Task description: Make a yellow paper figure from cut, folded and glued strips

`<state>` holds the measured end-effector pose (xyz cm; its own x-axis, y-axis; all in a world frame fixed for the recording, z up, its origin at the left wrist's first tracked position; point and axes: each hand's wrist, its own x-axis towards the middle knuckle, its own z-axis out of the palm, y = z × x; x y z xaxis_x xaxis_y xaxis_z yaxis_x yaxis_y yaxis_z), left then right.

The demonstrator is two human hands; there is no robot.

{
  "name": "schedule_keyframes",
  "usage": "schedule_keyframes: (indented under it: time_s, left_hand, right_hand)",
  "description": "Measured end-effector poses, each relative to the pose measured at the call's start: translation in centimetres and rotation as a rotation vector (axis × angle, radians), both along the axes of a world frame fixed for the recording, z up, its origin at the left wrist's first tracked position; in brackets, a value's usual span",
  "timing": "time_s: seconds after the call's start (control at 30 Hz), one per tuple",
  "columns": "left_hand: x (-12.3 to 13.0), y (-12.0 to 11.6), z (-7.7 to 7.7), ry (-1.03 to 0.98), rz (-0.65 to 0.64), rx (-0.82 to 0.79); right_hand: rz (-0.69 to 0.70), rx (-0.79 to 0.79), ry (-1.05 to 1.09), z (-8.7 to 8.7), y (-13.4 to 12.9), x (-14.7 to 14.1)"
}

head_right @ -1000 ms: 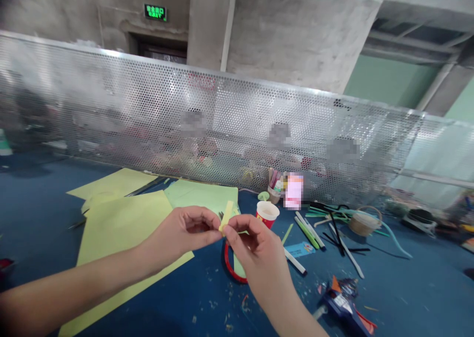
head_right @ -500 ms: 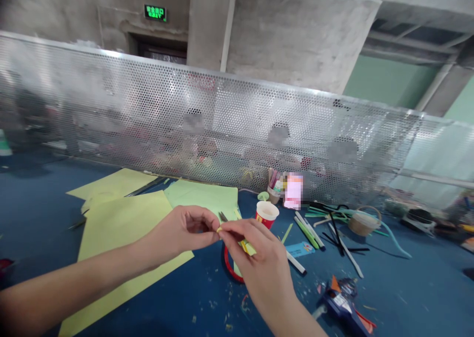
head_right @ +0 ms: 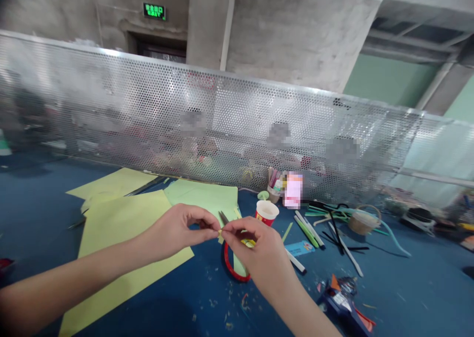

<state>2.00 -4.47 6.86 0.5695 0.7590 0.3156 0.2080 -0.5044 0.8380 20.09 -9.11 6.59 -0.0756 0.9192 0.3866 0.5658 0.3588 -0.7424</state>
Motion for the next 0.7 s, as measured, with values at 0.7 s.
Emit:
schedule_keyframes:
  time_s: [0.7]
  left_hand:
    - [0.19,0.4,-0.11,-0.28,-0.059,-0.483]
  right_hand:
    - [0.105,-0.127,0.323,-0.69,0.09,-0.32]
